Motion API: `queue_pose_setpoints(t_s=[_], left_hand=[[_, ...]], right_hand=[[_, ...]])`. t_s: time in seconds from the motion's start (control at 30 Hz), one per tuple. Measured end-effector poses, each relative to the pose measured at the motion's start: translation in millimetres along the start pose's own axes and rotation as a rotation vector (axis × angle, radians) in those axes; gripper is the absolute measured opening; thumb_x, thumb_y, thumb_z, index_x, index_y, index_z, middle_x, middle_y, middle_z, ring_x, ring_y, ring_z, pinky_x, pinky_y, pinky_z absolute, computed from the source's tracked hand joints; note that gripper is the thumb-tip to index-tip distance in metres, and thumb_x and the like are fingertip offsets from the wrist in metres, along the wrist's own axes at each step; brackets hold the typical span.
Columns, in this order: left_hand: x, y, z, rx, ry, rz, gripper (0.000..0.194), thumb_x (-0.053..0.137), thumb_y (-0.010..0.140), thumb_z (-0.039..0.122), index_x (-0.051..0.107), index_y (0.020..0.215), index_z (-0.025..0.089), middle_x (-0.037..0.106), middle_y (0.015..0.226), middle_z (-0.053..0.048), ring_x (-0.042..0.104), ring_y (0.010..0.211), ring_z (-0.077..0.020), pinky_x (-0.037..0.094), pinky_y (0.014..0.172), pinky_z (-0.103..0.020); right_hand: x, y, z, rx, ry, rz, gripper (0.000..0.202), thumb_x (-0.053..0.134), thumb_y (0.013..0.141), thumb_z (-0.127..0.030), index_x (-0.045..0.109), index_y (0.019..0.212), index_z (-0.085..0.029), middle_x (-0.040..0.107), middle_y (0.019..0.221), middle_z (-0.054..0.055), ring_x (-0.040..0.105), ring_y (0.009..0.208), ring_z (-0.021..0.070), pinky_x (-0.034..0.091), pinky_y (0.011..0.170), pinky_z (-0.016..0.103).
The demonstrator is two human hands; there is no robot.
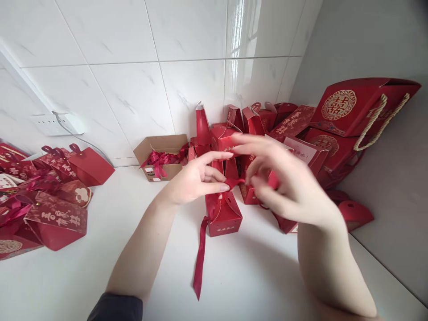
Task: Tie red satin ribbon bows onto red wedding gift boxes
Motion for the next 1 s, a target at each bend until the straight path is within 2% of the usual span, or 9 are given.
queue_pose_setpoints(t_s=[0.07, 0.13, 0.23, 0.33, 0.43, 0.53, 0.63, 0.77, 1.0], left_hand=[[1.8, 4.5, -6.4, -0.017, -0.005, 0.003, 0.074, 0.077, 0.076, 0.029, 0.043, 0.142, 0.025, 0.072, 0.083, -0.003, 0.068, 0.076, -0.0171, 0.053, 0.073, -0.031], [2.8, 7.6, -9.8, -0.042, 0.024, 0.012, 0.076, 0.077, 0.077, 0.031, 0.042, 0.144, 0.026, 0.073, 0.086, -0.003, 0.067, 0.073, -0.0162, 0.051, 0.069, -0.03], [6.0, 9.7, -9.2, -0.05, 0.091, 0.008, 0.075, 0.076, 0.078, 0.034, 0.041, 0.145, 0.031, 0.074, 0.086, -0.002, 0.06, 0.064, -0.0126, 0.046, 0.06, -0.028], [10.8, 11.3, -6.1, 0.019, 0.106, 0.074, 0.073, 0.073, 0.08, 0.032, 0.04, 0.145, 0.035, 0.073, 0.085, -0.001, 0.057, 0.062, -0.0116, 0.044, 0.058, -0.027], [15.1, 14.4, -6.4, 0.118, 0.086, 0.153, 0.074, 0.073, 0.08, 0.028, 0.039, 0.145, 0.035, 0.071, 0.087, -0.001, 0.059, 0.065, -0.0127, 0.047, 0.061, -0.028], [16.0, 18.4, -11.7, 0.153, 0.037, 0.188, 0.066, 0.076, 0.076, 0.025, 0.048, 0.136, 0.032, 0.067, 0.091, -0.002, 0.063, 0.073, -0.0134, 0.05, 0.063, -0.027], [13.8, 21.7, -18.6, 0.076, 0.002, 0.136, 0.046, 0.08, 0.072, 0.027, 0.062, 0.114, 0.025, 0.067, 0.088, -0.002, 0.065, 0.077, -0.0139, 0.054, 0.07, -0.028], [8.9, 21.5, -21.4, -0.082, -0.008, -0.084, 0.021, 0.08, 0.073, 0.032, 0.074, 0.086, 0.017, 0.073, 0.08, -0.005, 0.068, 0.074, -0.0166, 0.057, 0.074, -0.032], [1.9, 10.7, -8.2, -0.098, 0.008, -0.256, 0.013, 0.081, 0.072, 0.03, 0.08, 0.081, 0.021, 0.077, 0.079, -0.006, 0.07, 0.071, -0.0188, 0.058, 0.067, -0.03]], right_hand=[[6.6, 4.5, 7.6, 0.026, 0.076, -0.138, 0.065, 0.059, 0.086, -0.019, 0.037, 0.146, -0.033, 0.066, 0.103, 0.004, 0.065, 0.072, 0.0181, 0.057, 0.063, 0.034], [11.2, 7.2, 18.1, 0.112, 0.21, -0.193, 0.064, 0.055, 0.089, -0.021, 0.032, 0.147, -0.034, 0.065, 0.11, 0.005, 0.064, 0.069, 0.0162, 0.055, 0.059, 0.032], [11.7, 8.4, 36.4, 0.296, 0.372, -0.051, 0.036, 0.049, 0.095, -0.04, 0.047, 0.129, -0.028, 0.062, 0.116, 0.006, 0.061, 0.064, 0.0121, 0.05, 0.056, 0.029], [12.3, 7.5, 53.1, 0.491, 0.338, 0.0, 0.04, 0.047, 0.092, -0.059, 0.055, 0.105, -0.022, 0.062, 0.08, 0.0, 0.053, 0.052, 0.0102, 0.043, 0.049, 0.025], [19.3, 8.0, 60.6, 0.574, 0.371, -0.211, 0.054, 0.04, 0.09, -0.068, 0.059, 0.086, -0.018, 0.053, 0.057, -0.002, 0.05, 0.046, 0.0112, 0.037, 0.045, 0.025], [26.2, 10.8, 57.2, 0.472, 0.537, -0.331, 0.049, 0.045, 0.09, -0.066, 0.053, 0.075, -0.019, 0.049, 0.055, -0.004, 0.043, 0.044, 0.0092, 0.031, 0.043, 0.023], [25.2, 13.3, 52.1, 0.383, 0.475, -0.188, 0.043, 0.053, 0.09, -0.057, 0.046, 0.07, -0.02, 0.037, 0.056, -0.006, 0.032, 0.046, 0.0071, 0.024, 0.043, 0.022], [11.1, 12.8, 46.8, 0.313, 0.233, 0.035, 0.042, 0.052, 0.093, -0.051, 0.044, 0.066, -0.02, 0.037, 0.059, -0.005, 0.032, 0.053, 0.0086, 0.027, 0.05, 0.024], [-34.5, -0.2, 59.3, 0.364, -0.224, 0.429, 0.036, 0.053, 0.093, -0.049, 0.051, 0.07, -0.022, 0.043, 0.056, -0.001, 0.035, 0.053, 0.0134, 0.028, 0.053, 0.03]])
Point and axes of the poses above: each hand's wrist, its own y-axis towards the middle knuckle, its own x-axis out of the palm, z = x × y, the point moved 2 cm from there along y, towards the middle knuckle
